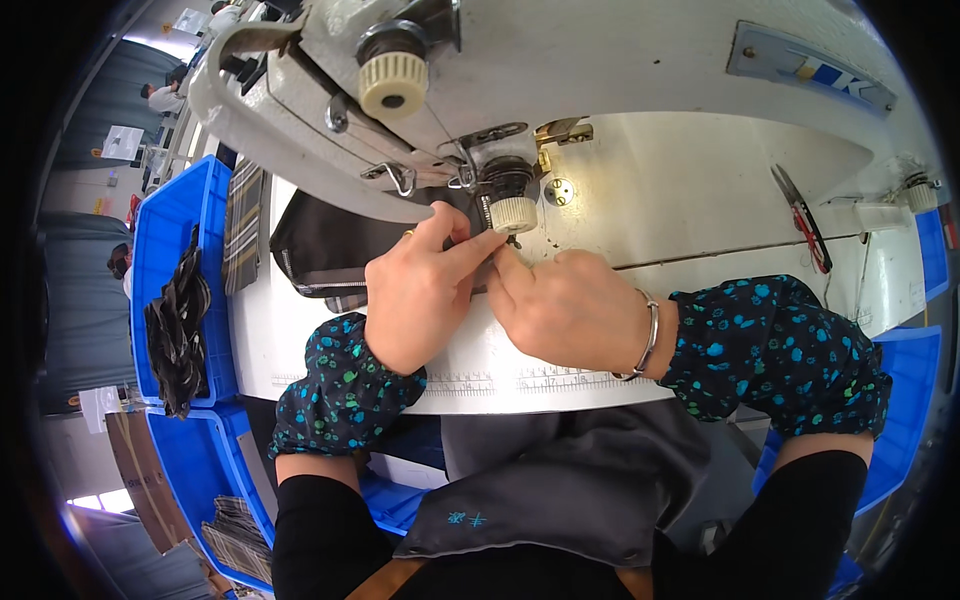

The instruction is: The person sews zippers onto small fabric pouches using an industrial sewing machine. They repeatedly pick up a pouch, align the zipper under the presser foot, stitch along the edge, and place the finished item into a blue bin. The process is repeated for multiple pouches throughout the clip.

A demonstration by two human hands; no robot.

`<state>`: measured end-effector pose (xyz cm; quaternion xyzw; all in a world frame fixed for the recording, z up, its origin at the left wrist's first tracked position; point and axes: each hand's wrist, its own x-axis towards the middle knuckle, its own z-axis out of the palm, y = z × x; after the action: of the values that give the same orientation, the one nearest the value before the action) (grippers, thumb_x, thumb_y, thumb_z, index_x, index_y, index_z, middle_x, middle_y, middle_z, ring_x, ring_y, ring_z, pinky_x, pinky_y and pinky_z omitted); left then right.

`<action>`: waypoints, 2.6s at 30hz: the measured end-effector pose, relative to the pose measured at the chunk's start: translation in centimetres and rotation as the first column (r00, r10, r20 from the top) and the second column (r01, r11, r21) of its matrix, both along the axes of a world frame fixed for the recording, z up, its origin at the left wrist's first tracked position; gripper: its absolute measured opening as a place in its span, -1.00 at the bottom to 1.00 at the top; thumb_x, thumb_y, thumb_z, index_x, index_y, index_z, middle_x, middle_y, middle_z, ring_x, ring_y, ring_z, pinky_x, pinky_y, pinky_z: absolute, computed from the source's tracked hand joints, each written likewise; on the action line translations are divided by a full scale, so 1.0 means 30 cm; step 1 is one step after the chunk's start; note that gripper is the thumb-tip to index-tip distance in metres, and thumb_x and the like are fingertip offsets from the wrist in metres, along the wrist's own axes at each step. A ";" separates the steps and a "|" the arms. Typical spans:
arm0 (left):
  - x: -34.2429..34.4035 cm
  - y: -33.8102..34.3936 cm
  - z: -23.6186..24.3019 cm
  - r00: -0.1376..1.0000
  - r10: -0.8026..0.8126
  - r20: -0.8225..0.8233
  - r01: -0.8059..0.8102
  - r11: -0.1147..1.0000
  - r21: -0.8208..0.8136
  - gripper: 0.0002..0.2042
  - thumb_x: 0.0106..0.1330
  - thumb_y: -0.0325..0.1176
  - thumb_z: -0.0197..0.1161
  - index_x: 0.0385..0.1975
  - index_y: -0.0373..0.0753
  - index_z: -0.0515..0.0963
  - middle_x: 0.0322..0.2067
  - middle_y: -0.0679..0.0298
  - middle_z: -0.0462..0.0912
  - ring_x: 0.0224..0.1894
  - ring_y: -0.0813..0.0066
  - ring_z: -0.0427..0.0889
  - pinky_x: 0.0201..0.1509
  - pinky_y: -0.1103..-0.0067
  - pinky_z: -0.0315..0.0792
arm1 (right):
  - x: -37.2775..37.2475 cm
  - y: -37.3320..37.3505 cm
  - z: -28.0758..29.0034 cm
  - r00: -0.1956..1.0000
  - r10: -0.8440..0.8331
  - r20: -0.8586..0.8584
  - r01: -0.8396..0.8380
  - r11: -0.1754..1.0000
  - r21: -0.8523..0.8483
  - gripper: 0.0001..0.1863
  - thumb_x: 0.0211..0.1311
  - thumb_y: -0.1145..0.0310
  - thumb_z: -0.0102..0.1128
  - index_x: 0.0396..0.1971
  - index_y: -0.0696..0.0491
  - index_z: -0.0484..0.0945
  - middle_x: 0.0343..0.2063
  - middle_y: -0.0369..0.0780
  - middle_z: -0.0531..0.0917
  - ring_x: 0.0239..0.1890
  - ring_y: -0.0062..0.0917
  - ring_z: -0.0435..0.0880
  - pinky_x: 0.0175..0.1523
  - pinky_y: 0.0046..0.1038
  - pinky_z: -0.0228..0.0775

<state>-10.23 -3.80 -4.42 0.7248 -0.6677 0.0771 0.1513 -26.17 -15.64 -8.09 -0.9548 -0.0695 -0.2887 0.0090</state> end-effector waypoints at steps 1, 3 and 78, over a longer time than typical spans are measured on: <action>0.002 -0.002 0.002 1.000 -0.007 0.014 0.006 1.000 0.002 -0.65 0.01 -0.44 0.38 -0.13 -0.02 0.76 -0.29 0.40 0.51 -0.34 0.38 0.62 -0.45 0.48 0.53 | 0.001 0.000 0.001 1.000 0.003 -0.009 -0.003 1.000 0.017 -0.71 0.04 0.41 0.24 -0.27 0.29 0.66 -0.21 0.07 0.72 -0.68 -0.58 0.61 -0.60 -0.50 0.41; 0.017 -0.005 0.000 0.999 -0.042 -0.013 0.041 0.998 -0.036 -0.63 0.01 -0.48 0.40 -0.12 -0.01 0.76 -0.23 0.41 0.57 -0.41 0.33 0.61 -0.39 0.44 0.53 | 0.003 0.001 -0.001 1.000 0.007 -0.028 -0.005 0.999 0.049 -0.71 0.05 0.41 0.24 -0.26 0.29 0.66 -0.22 0.06 0.72 -0.68 -0.58 0.60 -0.61 -0.50 0.41; 0.144 -0.016 -0.008 0.628 0.192 -0.754 -0.122 0.981 0.148 -0.81 0.26 -0.42 0.40 -0.21 -0.38 0.65 -0.48 0.20 0.65 -0.46 0.50 0.61 -0.35 0.55 0.48 | 0.061 -0.084 -0.009 0.992 -0.035 0.117 0.022 0.994 0.110 -0.88 0.03 0.36 0.27 -0.42 0.05 0.58 -0.56 -0.32 0.58 -0.61 -0.51 0.61 -0.53 -0.43 0.42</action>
<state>-5.90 -4.28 -4.66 0.7503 -0.4779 -0.2513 0.3816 -24.35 -18.15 -8.35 -0.9349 -0.0404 -0.3486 0.0524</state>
